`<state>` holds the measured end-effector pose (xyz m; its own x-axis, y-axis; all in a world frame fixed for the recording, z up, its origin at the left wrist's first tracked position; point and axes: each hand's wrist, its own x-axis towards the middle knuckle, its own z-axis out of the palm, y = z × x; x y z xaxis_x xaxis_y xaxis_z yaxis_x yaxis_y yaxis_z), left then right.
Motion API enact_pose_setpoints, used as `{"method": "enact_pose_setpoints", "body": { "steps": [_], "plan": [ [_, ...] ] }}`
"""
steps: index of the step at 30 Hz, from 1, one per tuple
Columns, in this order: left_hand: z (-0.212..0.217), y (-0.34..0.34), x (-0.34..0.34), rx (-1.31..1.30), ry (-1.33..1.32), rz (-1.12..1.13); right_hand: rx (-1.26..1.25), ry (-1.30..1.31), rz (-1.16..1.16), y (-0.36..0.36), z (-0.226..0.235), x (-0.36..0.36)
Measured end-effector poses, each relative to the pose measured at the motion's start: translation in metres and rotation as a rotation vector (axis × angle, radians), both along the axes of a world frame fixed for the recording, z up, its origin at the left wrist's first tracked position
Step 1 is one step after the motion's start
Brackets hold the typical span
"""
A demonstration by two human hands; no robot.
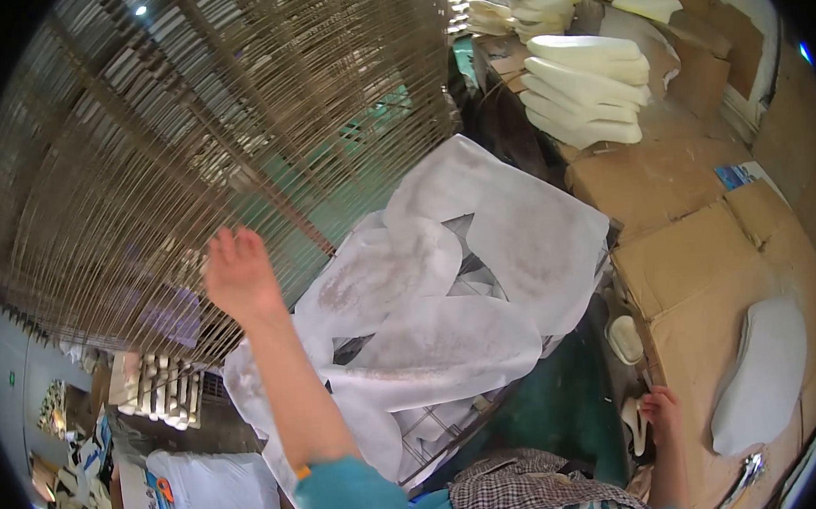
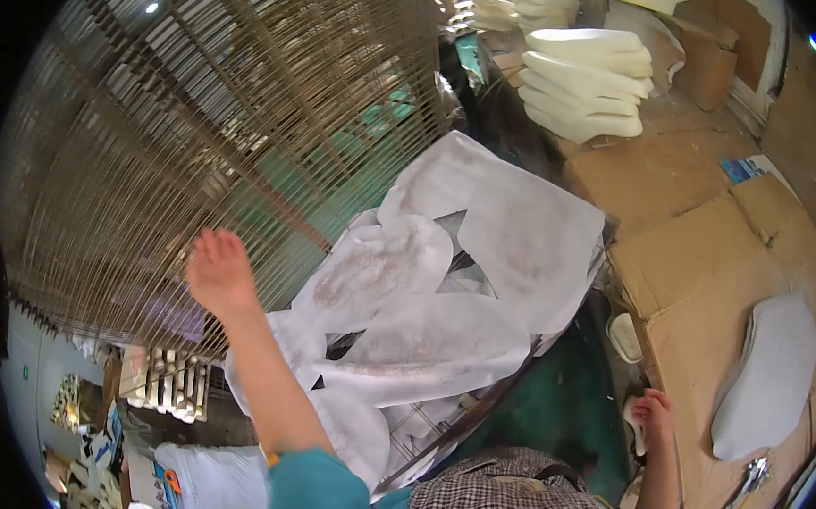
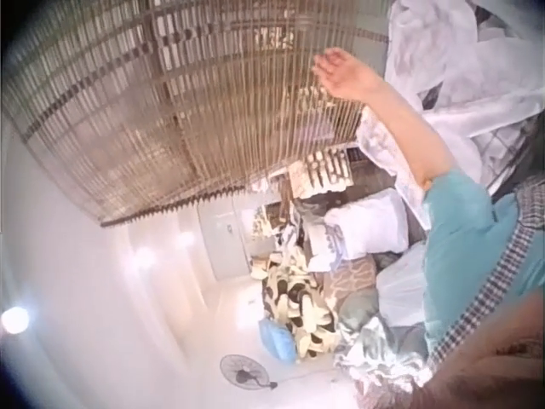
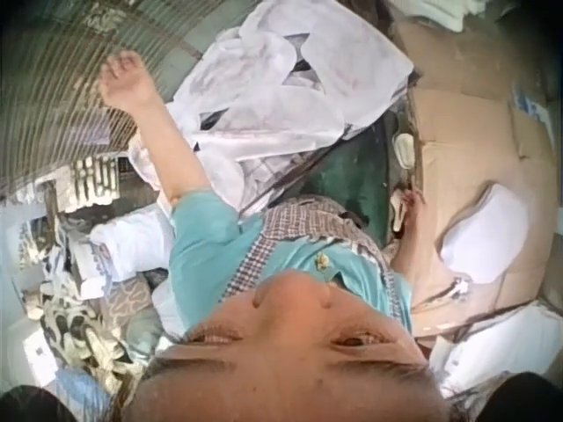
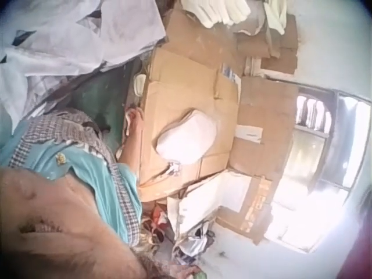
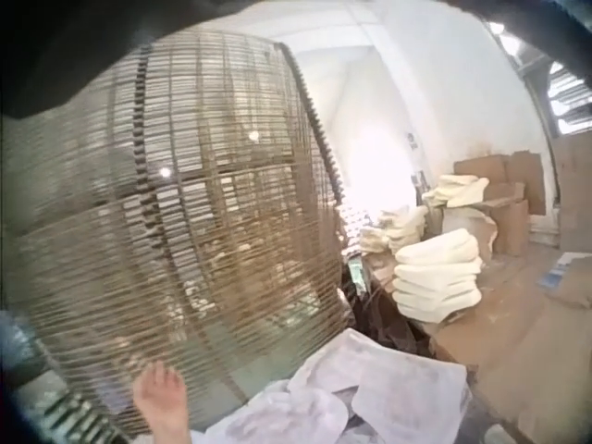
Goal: The worker is applying adhesive to foam components using a spray gun in a factory setting.
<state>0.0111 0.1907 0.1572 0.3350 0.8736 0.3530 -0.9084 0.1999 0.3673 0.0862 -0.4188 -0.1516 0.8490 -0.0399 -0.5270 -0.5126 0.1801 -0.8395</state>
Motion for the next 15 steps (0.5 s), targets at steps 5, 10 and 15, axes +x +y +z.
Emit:
{"method": "enact_pose_setpoints", "body": {
  "steps": [5,10,15],
  "plan": [
    [-0.149,-0.137,-0.078,-0.053,0.103,-0.161,-0.453,-0.252,-0.158,-0.182,-0.057,0.004],
    [-0.347,-0.256,-0.138,-0.906,0.856,-0.411,-1.606,0.071,0.028,-0.397,-0.098,-0.055],
    [-0.350,-0.351,-0.075,-0.612,1.260,-0.616,-1.746,-0.720,-0.144,-0.381,-0.041,-0.146]
  ]
}}
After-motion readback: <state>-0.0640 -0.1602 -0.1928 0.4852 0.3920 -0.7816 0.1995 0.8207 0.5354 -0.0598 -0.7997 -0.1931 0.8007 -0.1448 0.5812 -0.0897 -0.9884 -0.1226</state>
